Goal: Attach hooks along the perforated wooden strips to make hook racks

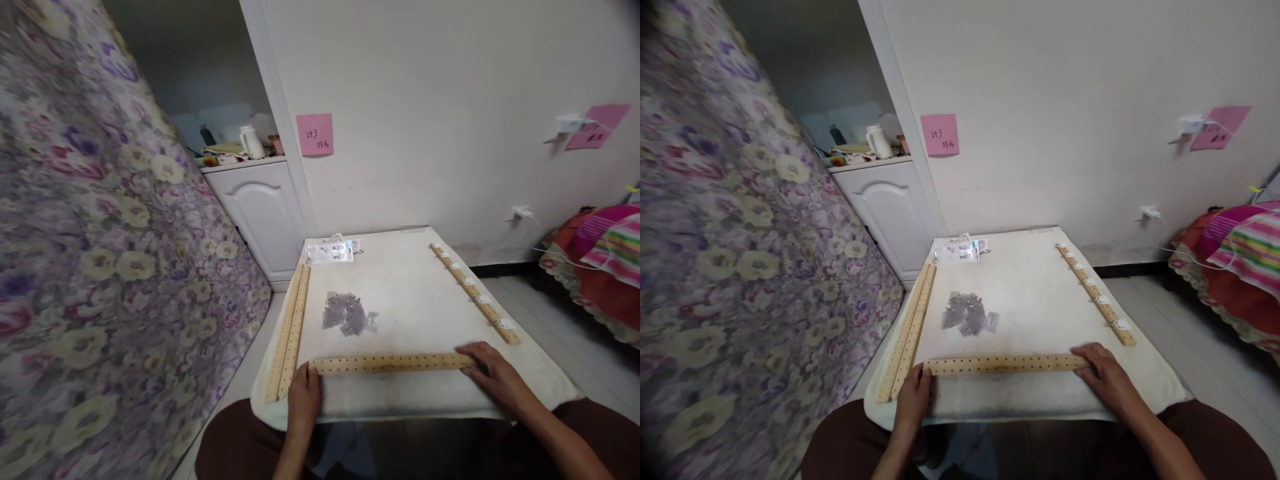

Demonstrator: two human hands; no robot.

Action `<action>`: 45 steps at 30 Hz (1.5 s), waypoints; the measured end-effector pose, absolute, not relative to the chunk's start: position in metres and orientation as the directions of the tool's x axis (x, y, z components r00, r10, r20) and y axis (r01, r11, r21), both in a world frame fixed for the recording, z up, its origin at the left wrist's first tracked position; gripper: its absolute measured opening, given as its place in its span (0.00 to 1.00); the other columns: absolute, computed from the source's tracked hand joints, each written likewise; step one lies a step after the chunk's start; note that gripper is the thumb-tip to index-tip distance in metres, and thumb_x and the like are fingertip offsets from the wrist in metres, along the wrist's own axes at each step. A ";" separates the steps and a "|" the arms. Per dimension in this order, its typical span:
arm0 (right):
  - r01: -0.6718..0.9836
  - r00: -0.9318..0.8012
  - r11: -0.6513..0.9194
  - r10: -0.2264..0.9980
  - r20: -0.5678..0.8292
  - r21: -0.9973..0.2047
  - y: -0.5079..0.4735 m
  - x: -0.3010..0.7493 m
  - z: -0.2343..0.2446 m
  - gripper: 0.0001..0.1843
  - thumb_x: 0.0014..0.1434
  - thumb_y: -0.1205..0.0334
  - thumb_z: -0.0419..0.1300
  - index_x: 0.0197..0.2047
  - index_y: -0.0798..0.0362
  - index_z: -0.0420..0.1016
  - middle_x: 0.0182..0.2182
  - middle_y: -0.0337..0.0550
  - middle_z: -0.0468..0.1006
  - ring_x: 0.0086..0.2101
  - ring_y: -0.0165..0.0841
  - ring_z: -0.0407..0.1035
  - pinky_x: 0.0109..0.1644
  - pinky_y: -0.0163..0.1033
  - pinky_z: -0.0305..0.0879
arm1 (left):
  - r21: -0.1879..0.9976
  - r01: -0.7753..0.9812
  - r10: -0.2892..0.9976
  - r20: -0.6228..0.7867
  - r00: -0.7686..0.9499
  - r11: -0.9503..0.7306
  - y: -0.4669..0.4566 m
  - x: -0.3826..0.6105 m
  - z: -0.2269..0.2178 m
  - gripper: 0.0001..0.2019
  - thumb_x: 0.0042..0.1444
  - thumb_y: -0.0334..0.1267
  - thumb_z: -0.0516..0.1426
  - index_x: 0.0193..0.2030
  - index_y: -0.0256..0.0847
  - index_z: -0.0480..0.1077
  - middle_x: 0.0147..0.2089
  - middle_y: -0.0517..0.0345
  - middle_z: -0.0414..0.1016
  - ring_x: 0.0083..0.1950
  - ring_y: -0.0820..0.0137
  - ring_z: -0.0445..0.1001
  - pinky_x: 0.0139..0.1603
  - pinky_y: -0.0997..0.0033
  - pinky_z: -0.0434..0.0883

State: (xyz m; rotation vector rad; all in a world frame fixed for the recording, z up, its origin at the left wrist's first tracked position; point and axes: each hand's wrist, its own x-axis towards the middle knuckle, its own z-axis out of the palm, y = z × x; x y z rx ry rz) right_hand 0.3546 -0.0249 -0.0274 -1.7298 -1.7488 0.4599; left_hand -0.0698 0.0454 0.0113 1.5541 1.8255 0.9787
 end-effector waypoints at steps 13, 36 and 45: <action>0.626 0.195 -0.050 0.976 0.094 -0.778 -0.029 0.354 -0.011 0.18 0.48 0.57 0.56 0.42 0.52 0.73 0.37 0.44 0.71 0.36 0.36 0.66 0.41 0.40 0.63 | 0.725 0.684 0.991 0.022 -0.135 0.078 0.052 -0.080 0.011 0.17 0.50 0.47 0.52 0.44 0.43 0.68 0.23 0.62 0.71 0.27 0.66 0.72 0.29 0.71 0.65; 0.530 0.265 -0.035 0.956 0.127 -0.847 0.037 0.299 0.016 0.13 0.52 0.55 0.53 0.37 0.52 0.72 0.31 0.42 0.75 0.34 0.37 0.68 0.40 0.40 0.63 | 0.865 0.499 0.987 0.029 -0.157 0.054 0.041 -0.077 0.005 0.18 0.48 0.46 0.54 0.45 0.41 0.67 0.23 0.63 0.68 0.25 0.67 0.70 0.27 0.71 0.64; 0.442 0.264 -0.102 0.964 0.021 -0.891 0.119 0.211 0.008 0.11 0.47 0.60 0.57 0.35 0.54 0.73 0.26 0.40 0.75 0.30 0.33 0.67 0.35 0.36 0.61 | 0.890 0.455 0.981 0.062 -0.182 0.028 0.033 -0.072 0.015 0.19 0.47 0.45 0.55 0.45 0.40 0.67 0.24 0.63 0.68 0.24 0.68 0.69 0.25 0.72 0.63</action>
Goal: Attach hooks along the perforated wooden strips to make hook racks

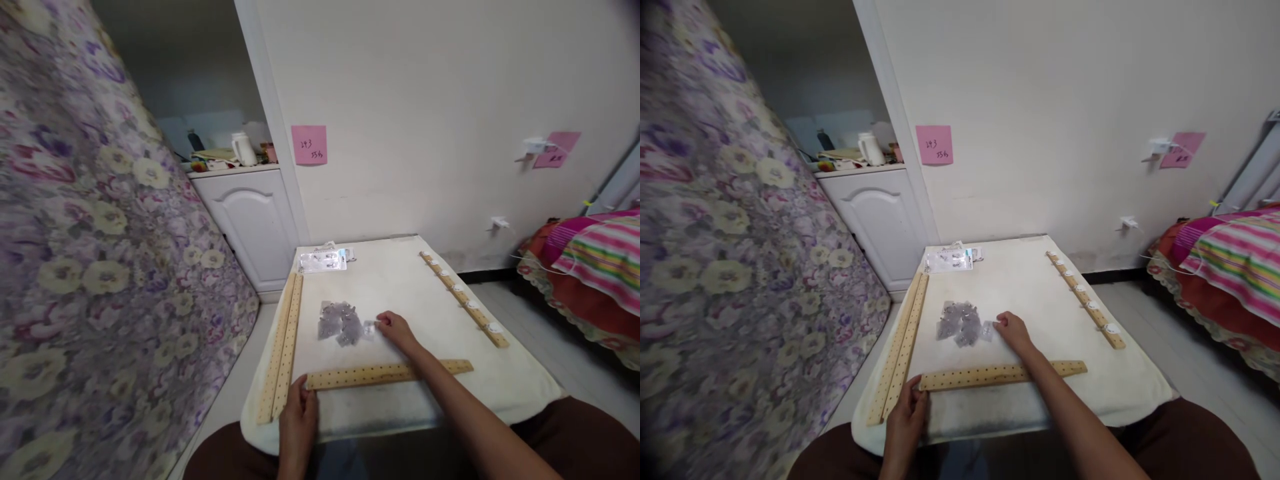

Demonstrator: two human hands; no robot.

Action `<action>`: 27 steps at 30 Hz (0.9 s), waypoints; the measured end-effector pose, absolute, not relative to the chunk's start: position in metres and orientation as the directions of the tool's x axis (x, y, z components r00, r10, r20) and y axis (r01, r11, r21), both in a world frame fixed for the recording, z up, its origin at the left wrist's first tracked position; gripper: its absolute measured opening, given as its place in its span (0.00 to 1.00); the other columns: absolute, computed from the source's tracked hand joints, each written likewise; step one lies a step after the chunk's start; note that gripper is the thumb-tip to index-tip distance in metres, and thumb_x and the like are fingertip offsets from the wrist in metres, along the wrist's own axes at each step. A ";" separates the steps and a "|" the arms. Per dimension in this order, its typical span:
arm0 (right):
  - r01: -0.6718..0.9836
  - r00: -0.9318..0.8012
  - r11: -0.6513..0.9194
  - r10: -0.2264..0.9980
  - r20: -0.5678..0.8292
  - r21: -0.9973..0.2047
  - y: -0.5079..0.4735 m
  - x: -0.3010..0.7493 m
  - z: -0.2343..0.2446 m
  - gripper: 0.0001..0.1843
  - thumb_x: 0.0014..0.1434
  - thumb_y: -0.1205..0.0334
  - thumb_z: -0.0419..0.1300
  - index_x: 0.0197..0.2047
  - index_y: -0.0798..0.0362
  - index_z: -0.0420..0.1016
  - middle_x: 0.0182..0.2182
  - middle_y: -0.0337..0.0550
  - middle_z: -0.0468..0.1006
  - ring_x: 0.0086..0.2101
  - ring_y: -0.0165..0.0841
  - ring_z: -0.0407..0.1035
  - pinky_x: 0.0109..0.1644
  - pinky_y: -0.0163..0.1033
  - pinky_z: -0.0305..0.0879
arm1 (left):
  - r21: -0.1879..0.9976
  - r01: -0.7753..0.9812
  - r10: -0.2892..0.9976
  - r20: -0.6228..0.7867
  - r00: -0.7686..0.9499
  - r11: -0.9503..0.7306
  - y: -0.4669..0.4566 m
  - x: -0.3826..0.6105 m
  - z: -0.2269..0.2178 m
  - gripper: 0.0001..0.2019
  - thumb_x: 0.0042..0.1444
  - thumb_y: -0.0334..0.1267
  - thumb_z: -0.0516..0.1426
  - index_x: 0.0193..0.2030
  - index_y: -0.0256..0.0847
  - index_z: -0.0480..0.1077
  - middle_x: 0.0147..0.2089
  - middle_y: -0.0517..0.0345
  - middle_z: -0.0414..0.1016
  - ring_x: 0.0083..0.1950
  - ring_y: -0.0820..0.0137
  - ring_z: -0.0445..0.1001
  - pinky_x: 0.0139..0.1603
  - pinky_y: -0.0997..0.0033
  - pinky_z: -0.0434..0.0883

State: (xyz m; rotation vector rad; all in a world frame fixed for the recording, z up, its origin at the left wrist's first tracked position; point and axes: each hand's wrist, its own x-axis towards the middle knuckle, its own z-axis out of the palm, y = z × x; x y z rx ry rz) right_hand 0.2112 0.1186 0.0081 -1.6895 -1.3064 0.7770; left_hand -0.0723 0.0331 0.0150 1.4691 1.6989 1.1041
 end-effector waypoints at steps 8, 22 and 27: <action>0.329 0.268 -0.149 0.961 -0.060 -0.933 0.123 0.204 0.005 0.04 0.45 0.63 0.55 0.24 0.54 0.69 0.19 0.37 0.73 0.22 0.29 0.64 0.28 0.33 0.58 | 0.897 0.442 0.981 0.078 -0.177 0.008 0.036 -0.075 0.013 0.21 0.45 0.48 0.55 0.44 0.40 0.68 0.22 0.65 0.66 0.23 0.68 0.68 0.26 0.71 0.64; -0.217 0.119 -0.067 0.988 -0.094 -0.974 0.067 0.180 0.034 0.11 0.46 0.55 0.60 0.26 0.55 0.66 0.22 0.37 0.73 0.17 0.22 0.54 0.19 0.30 0.46 | 0.949 0.285 0.948 0.205 -0.243 -0.132 0.008 -0.052 0.042 0.14 0.47 0.44 0.59 0.40 0.41 0.71 0.39 0.52 0.72 0.41 0.62 0.70 0.45 0.67 0.67; -0.293 0.018 -0.113 0.992 -0.124 -0.949 0.055 0.159 0.043 0.12 0.46 0.54 0.61 0.25 0.55 0.65 0.16 0.33 0.69 0.15 0.21 0.52 0.19 0.30 0.44 | 0.874 0.347 0.930 0.369 -0.015 -0.341 0.017 -0.026 0.052 0.15 0.48 0.35 0.59 0.44 0.44 0.72 0.50 0.48 0.68 0.54 0.60 0.65 0.57 0.63 0.60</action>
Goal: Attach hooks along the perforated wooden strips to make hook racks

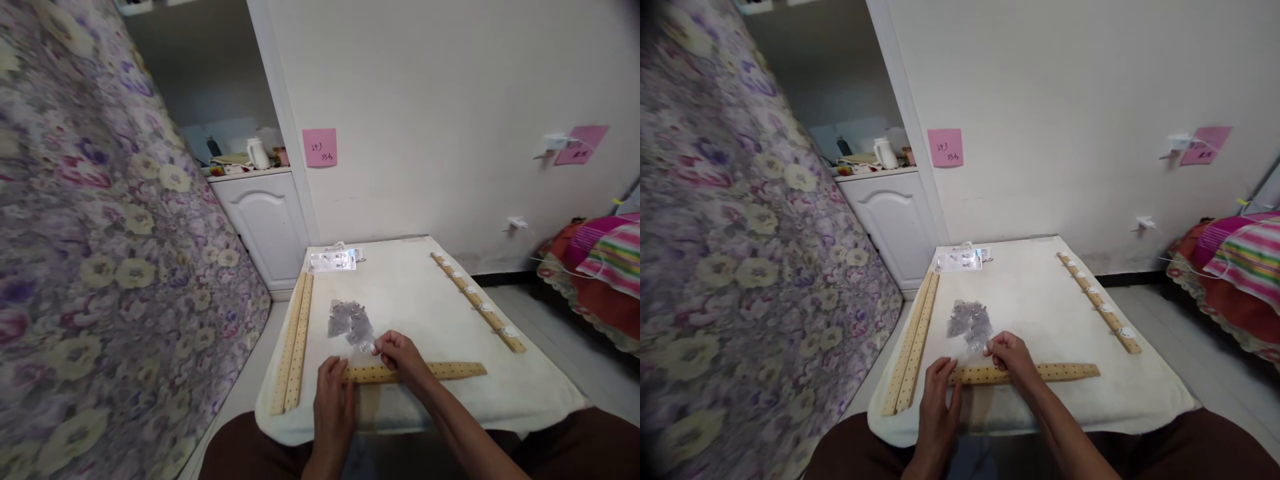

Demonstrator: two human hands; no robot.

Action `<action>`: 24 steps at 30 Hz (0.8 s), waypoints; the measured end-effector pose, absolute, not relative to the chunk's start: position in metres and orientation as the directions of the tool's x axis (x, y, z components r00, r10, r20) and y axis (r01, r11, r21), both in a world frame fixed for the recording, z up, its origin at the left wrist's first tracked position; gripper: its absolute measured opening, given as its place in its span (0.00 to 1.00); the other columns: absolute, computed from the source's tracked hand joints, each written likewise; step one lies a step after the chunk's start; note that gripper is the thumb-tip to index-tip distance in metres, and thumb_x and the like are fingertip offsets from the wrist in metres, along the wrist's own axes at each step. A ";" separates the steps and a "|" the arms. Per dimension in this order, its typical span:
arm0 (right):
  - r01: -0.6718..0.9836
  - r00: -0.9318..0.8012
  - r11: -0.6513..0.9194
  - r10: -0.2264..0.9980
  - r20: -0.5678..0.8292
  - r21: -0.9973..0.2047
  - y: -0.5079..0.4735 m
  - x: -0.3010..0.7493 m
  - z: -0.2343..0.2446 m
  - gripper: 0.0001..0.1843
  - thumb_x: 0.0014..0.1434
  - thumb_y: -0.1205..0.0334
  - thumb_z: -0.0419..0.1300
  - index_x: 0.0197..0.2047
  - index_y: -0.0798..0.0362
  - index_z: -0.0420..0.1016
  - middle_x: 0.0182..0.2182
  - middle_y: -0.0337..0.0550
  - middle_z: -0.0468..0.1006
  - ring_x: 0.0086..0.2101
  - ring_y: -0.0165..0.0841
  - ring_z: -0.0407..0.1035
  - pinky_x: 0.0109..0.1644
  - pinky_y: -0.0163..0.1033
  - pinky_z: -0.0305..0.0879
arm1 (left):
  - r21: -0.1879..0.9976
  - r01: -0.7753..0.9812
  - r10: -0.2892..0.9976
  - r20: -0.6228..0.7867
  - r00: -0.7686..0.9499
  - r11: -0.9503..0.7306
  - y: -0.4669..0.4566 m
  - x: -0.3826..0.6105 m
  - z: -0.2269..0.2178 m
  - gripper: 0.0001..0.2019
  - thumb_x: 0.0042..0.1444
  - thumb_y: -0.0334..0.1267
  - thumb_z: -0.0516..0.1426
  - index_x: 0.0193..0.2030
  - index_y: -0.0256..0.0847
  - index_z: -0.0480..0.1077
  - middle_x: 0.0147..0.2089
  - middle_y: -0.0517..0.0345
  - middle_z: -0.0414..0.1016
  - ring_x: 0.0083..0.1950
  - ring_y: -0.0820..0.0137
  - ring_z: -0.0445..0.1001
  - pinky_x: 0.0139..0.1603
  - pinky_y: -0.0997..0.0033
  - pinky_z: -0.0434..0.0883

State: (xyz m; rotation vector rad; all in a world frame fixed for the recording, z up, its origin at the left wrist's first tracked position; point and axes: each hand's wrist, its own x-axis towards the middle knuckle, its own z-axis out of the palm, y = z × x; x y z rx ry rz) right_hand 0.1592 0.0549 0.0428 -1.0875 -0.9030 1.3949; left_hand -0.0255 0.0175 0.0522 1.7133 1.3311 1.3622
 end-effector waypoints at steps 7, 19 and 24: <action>-0.308 -0.068 -0.177 0.984 -0.164 -0.935 0.042 0.139 0.050 0.14 0.45 0.54 0.62 0.23 0.55 0.64 0.14 0.34 0.69 0.15 0.22 0.54 0.19 0.30 0.45 | 0.738 0.458 0.865 0.467 0.184 -0.496 0.028 -0.021 0.043 0.12 0.54 0.34 0.53 0.46 0.44 0.71 0.50 0.49 0.69 0.53 0.61 0.66 0.55 0.56 0.63; 0.013 -0.013 0.011 1.000 0.011 -1.000 0.051 0.152 0.036 0.13 0.48 0.54 0.60 0.33 0.55 0.72 0.23 0.37 0.71 0.22 0.26 0.60 0.24 0.31 0.55 | 0.969 -0.111 0.973 -0.227 -0.052 0.220 0.027 -0.027 0.039 0.13 0.46 0.44 0.60 0.34 0.36 0.71 0.23 0.60 0.73 0.23 0.73 0.70 0.26 0.76 0.68; -0.035 -0.127 -0.066 0.990 -0.061 -0.997 0.049 0.131 0.034 0.14 0.48 0.54 0.59 0.34 0.55 0.72 0.21 0.35 0.70 0.18 0.25 0.59 0.22 0.31 0.55 | 0.905 -0.300 0.944 -0.326 -0.038 0.301 0.021 -0.025 0.034 0.14 0.39 0.42 0.64 0.31 0.36 0.71 0.26 0.61 0.74 0.22 0.76 0.70 0.22 0.80 0.65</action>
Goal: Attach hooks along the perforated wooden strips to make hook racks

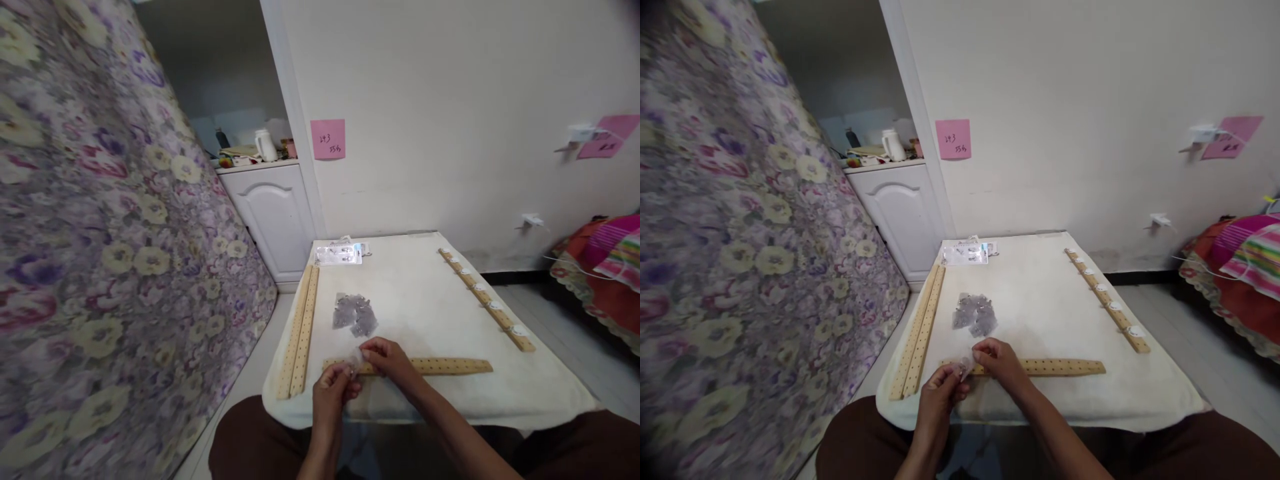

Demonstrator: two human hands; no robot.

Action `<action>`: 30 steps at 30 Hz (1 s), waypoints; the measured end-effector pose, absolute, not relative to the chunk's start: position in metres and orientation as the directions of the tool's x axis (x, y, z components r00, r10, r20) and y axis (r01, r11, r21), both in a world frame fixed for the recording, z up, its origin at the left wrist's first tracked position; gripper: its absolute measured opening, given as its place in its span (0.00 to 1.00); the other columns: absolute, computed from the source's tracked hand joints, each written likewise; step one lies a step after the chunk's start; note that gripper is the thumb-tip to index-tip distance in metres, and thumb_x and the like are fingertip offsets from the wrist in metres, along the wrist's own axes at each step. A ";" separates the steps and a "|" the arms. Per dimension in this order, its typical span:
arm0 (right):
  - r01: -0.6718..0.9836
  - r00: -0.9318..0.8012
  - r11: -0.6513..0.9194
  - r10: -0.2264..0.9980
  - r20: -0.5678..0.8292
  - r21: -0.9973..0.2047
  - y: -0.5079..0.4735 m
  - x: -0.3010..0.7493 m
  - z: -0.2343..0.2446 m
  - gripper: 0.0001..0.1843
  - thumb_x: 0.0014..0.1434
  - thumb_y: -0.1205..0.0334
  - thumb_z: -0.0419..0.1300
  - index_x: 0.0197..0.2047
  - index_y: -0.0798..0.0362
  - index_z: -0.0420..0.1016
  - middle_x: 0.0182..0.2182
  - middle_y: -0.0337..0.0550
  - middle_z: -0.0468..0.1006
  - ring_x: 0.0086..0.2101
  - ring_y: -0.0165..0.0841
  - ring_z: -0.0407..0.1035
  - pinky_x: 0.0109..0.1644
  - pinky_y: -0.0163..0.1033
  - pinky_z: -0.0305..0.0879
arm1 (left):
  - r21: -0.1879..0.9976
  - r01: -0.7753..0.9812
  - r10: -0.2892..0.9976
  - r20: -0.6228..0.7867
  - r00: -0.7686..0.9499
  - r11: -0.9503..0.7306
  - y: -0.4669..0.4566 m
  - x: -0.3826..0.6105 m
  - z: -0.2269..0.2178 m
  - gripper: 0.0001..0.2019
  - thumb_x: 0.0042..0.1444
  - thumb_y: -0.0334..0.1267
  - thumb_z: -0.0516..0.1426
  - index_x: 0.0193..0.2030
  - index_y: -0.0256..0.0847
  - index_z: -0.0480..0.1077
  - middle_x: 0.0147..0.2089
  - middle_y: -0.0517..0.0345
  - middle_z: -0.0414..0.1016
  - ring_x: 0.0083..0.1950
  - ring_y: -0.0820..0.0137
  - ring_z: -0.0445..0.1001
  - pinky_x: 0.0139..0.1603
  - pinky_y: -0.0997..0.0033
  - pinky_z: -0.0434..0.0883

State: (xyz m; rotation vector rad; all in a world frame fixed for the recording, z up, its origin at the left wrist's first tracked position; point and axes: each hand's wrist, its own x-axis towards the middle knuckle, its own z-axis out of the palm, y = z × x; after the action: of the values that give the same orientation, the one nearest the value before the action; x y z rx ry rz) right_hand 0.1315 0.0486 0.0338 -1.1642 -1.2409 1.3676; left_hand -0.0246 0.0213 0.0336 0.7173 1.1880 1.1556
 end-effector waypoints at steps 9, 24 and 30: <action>0.119 -0.097 0.020 0.995 0.008 -0.993 0.045 0.123 0.040 0.06 0.49 0.61 0.56 0.27 0.55 0.70 0.18 0.34 0.67 0.19 0.25 0.60 0.22 0.30 0.56 | 0.878 -0.331 0.932 -0.362 0.013 0.346 0.012 -0.028 0.030 0.16 0.41 0.46 0.64 0.30 0.35 0.70 0.23 0.61 0.73 0.22 0.76 0.71 0.22 0.80 0.66; 0.468 -0.252 0.203 0.964 0.090 -0.860 0.072 0.089 0.024 0.11 0.46 0.67 0.55 0.34 0.52 0.75 0.23 0.37 0.74 0.25 0.28 0.66 0.30 0.31 0.58 | 0.888 -0.287 0.913 -0.398 -0.091 0.359 0.007 -0.053 0.009 0.16 0.41 0.47 0.62 0.29 0.35 0.69 0.23 0.59 0.74 0.19 0.77 0.69 0.20 0.80 0.63; 0.495 -0.279 0.187 0.959 0.049 -0.848 0.095 0.070 0.014 0.11 0.46 0.66 0.56 0.34 0.53 0.76 0.25 0.39 0.76 0.27 0.30 0.68 0.32 0.32 0.60 | 0.912 -0.232 0.909 -0.380 -0.169 0.338 0.019 -0.060 0.005 0.15 0.42 0.48 0.59 0.26 0.37 0.64 0.21 0.62 0.71 0.15 0.78 0.65 0.13 0.81 0.58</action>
State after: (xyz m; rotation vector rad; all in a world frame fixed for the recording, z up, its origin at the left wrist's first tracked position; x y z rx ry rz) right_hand 0.0703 0.0954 0.0137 -1.3612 -1.8661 0.9926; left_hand -0.0599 0.0188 0.0048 0.6817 1.3623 1.1622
